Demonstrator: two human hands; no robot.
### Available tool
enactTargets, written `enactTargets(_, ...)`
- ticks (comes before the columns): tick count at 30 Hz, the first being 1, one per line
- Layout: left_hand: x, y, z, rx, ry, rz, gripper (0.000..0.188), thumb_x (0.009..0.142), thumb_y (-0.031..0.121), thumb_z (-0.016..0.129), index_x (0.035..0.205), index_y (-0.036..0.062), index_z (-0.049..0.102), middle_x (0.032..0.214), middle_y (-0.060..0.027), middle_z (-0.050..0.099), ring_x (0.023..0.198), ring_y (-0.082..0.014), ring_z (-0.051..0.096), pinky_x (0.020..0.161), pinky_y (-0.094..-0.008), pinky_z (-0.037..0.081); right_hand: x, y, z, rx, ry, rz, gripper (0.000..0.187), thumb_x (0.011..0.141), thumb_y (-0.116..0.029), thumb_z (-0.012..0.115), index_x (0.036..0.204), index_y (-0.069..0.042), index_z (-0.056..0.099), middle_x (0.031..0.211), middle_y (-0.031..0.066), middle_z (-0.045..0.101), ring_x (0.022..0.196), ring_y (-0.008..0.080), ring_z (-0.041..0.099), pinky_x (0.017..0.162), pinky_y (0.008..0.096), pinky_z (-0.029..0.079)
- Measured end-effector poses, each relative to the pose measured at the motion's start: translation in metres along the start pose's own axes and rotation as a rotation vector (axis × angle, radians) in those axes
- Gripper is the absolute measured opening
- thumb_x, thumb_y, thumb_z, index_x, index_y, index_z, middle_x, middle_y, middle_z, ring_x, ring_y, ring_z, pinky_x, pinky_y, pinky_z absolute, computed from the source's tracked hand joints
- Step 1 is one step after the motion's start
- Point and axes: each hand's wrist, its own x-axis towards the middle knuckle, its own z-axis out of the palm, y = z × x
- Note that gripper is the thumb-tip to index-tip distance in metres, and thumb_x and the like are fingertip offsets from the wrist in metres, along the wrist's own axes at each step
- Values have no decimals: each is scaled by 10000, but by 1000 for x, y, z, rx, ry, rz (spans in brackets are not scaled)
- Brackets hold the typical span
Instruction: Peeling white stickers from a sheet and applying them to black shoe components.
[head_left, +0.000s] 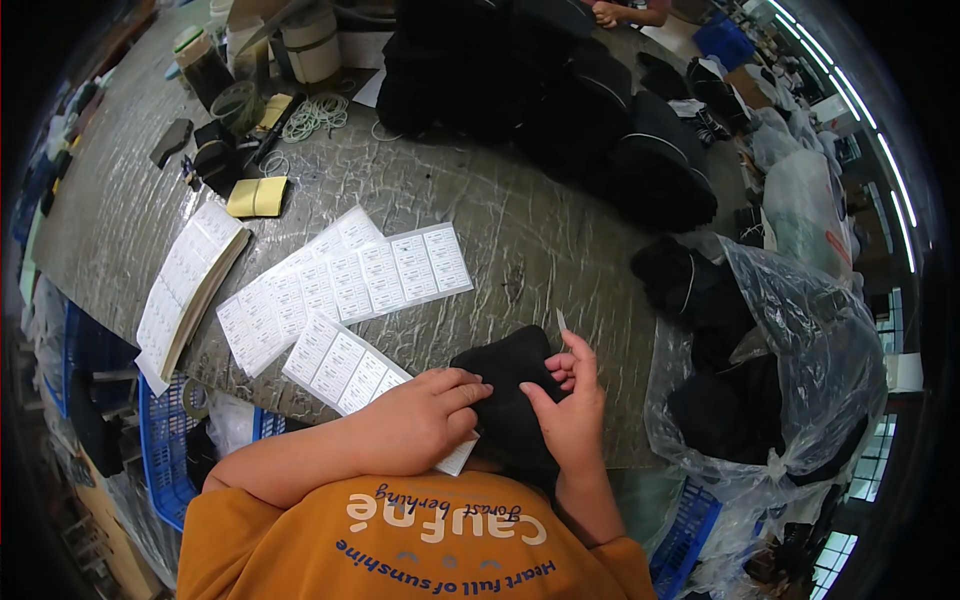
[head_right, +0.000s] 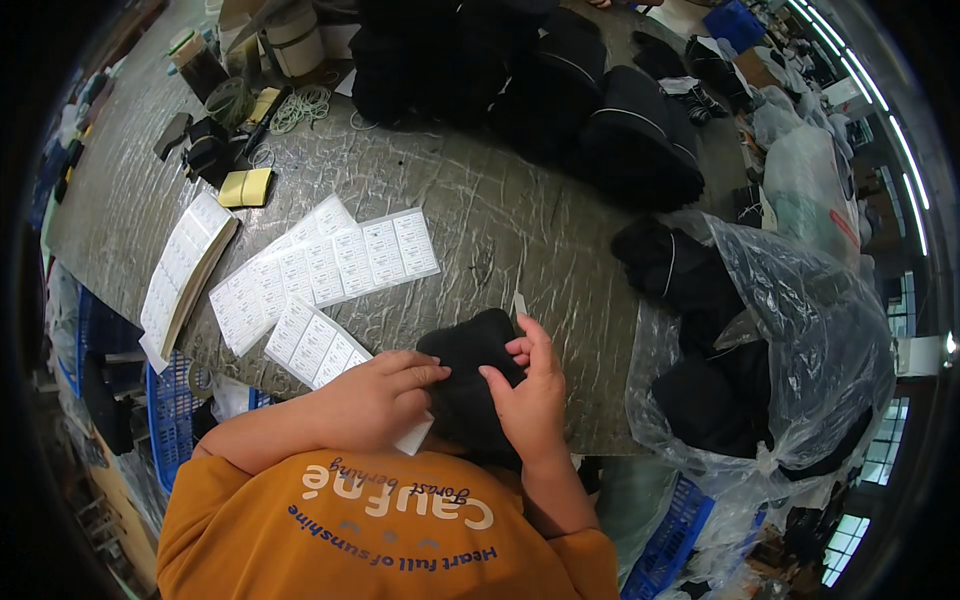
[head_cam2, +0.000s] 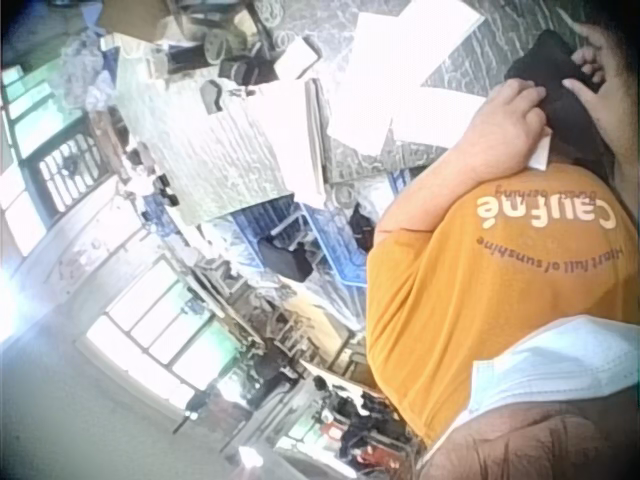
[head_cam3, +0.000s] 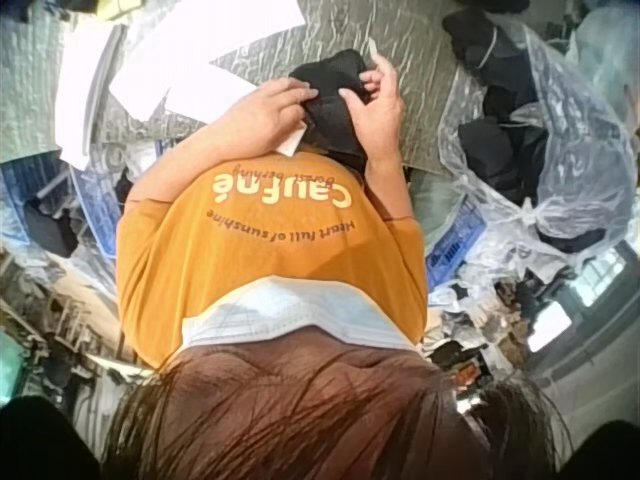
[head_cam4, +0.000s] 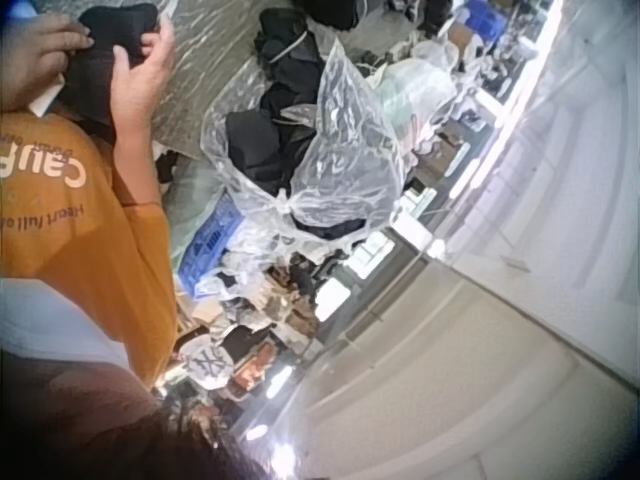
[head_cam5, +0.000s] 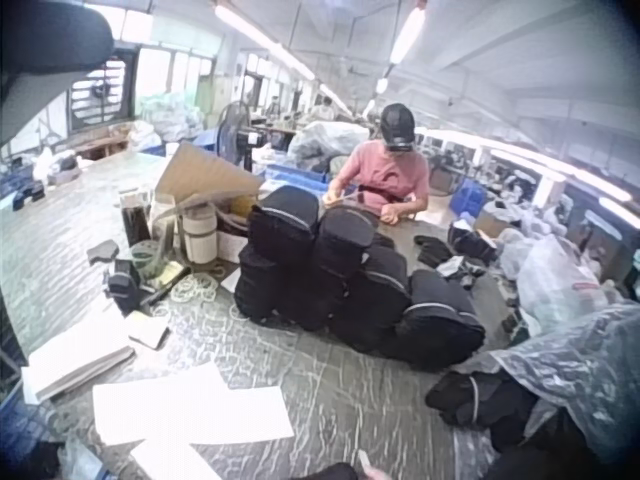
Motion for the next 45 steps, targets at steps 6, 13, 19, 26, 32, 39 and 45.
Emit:
enactTargets(6,-1,6,-4,-11,32,11,185,833,154,629,845,-30,639,1237,-209,588,1179,-363,515,984,-442,437,-1,20,9,386,81,-15,703,733,119,699,1359,-55,432,925,43,563,850,121,538,801,275,470)
enactTargets(13,-5,7,-5,-30,65,18,162,821,136,636,823,-26,629,1232,-208,590,1171,-362,518,979,-446,437,7,21,3,814,22,103,784,731,176,657,1407,-70,345,962,50,519,880,105,513,819,242,472)
enactTargets(19,-5,11,-7,-14,48,33,166,825,141,633,823,-25,625,1236,-208,587,1175,-364,518,983,-451,434,9,24,3,873,26,106,782,733,188,652,1406,-72,348,967,44,514,873,89,517,802,219,482)
enactTargets(26,-4,13,-4,5,147,88,162,695,115,670,732,-5,568,1185,-206,609,1107,-351,565,914,-449,478,9,20,1,931,22,129,785,734,193,648,1409,-76,350,954,40,519,871,90,523,802,222,485)
enactTargets(32,-3,13,-5,6,153,114,162,679,116,678,721,2,572,1172,-198,615,1089,-343,571,892,-446,481,15,24,-6,1090,15,200,781,723,188,662,1399,-74,372,949,30,548,879,89,538,809,216,488)
enactTargets(39,-3,15,-7,13,141,127,160,670,118,682,720,9,576,1163,-185,620,1067,-334,575,884,-440,472,18,30,-9,1172,-36,346,750,735,159,673,1391,-77,397,958,29,574,907,90,554,823,215,489)
enactTargets(45,-6,15,-8,0,94,125,152,671,118,686,746,30,587,1112,-136,642,989,-288,586,833,-403,463,15,31,-10,1107,-69,318,762,723,179,668,1388,-66,388,950,40,562,881,96,562,827,232,501)
